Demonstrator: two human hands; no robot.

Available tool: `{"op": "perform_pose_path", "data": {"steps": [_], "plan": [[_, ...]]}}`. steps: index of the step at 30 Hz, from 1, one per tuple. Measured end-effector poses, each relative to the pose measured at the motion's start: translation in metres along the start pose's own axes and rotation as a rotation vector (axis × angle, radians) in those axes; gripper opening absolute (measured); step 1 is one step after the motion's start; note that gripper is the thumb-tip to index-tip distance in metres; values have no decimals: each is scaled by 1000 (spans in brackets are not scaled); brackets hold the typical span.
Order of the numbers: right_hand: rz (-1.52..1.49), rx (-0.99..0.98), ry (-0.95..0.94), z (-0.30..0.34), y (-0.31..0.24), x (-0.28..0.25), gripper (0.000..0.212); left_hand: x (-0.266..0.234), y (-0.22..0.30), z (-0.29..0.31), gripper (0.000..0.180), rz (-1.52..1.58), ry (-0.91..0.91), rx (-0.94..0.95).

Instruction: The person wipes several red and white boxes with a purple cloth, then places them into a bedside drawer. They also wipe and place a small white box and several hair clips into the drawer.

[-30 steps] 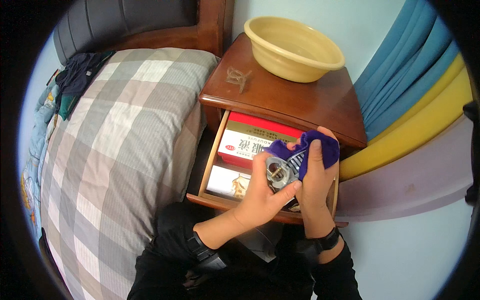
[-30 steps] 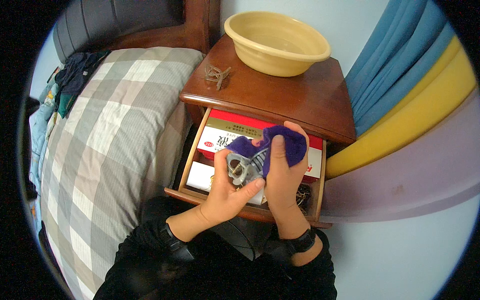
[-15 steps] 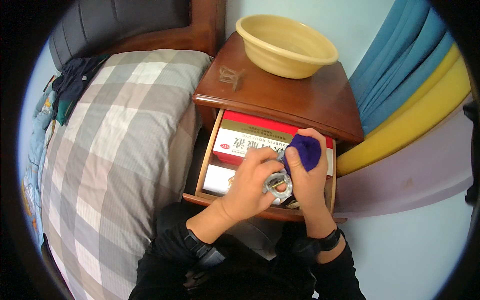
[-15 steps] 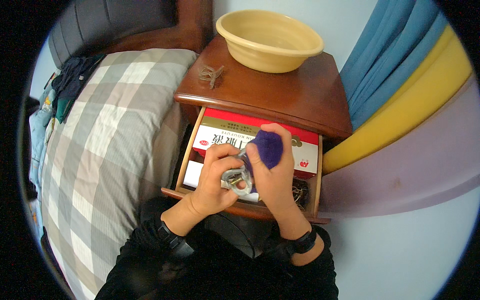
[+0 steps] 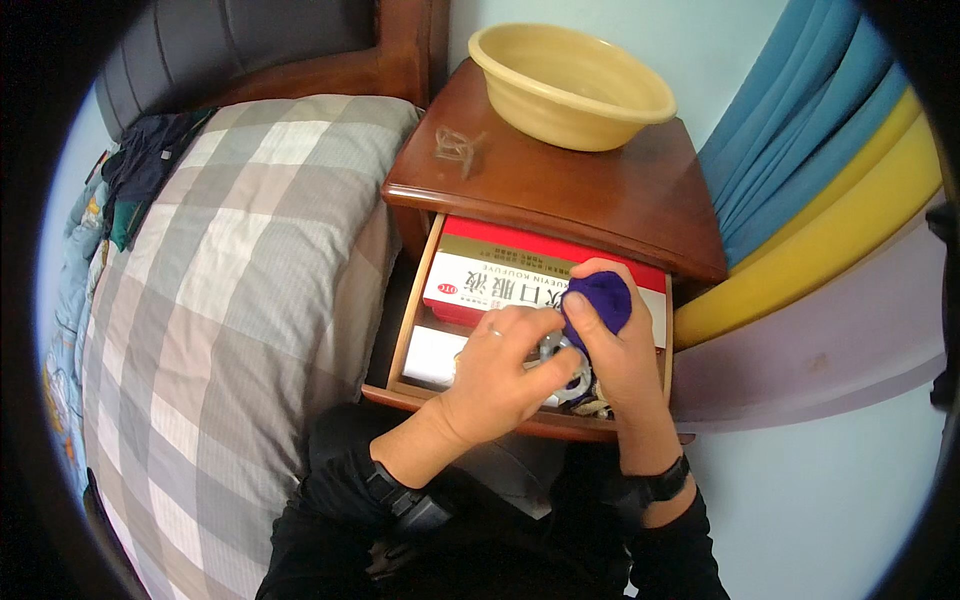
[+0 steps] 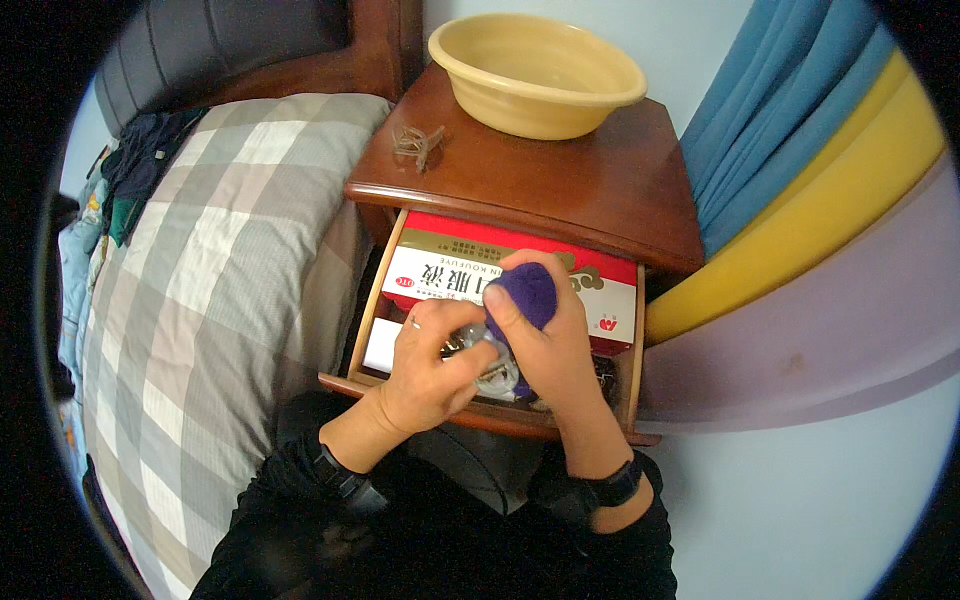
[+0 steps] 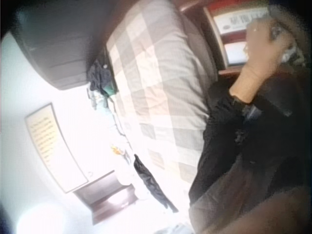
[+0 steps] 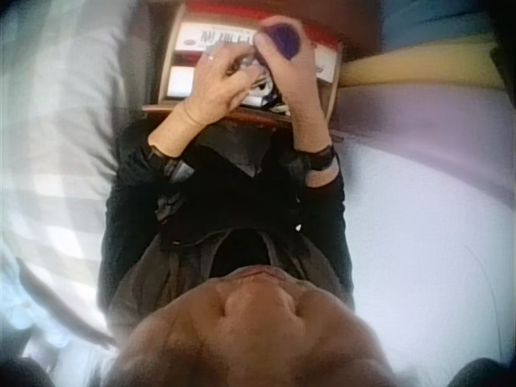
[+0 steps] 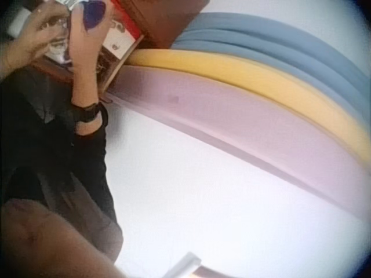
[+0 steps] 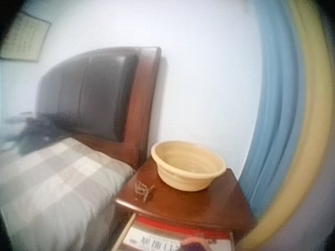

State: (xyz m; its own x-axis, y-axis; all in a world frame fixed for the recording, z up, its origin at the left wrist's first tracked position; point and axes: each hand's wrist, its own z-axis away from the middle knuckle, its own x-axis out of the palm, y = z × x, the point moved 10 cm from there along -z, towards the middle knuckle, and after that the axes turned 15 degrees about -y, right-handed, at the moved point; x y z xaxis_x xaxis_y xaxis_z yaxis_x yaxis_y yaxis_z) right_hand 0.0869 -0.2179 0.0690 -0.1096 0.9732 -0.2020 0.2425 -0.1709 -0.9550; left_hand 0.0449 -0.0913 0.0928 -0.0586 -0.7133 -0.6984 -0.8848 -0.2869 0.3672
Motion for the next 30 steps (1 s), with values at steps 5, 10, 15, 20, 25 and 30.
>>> {"op": "perform_pose_path", "data": {"steps": [5,10,15,20,25,30], "plan": [[-2,-5,203,9,13,-19,18,1,-12,2,35,198,44,-73],[-472,117,365,13,43,-31,20,13,-33,5,42,608,135,-245],[-627,56,463,15,37,-46,26,35,-60,17,51,897,129,-461],[479,-318,-111,13,-44,30,49,21,-56,16,40,449,106,-393],[490,-239,-28,15,-37,32,39,24,-41,13,48,332,28,-334],[388,-248,151,16,-31,-2,32,39,-65,23,63,973,191,-509]]}}
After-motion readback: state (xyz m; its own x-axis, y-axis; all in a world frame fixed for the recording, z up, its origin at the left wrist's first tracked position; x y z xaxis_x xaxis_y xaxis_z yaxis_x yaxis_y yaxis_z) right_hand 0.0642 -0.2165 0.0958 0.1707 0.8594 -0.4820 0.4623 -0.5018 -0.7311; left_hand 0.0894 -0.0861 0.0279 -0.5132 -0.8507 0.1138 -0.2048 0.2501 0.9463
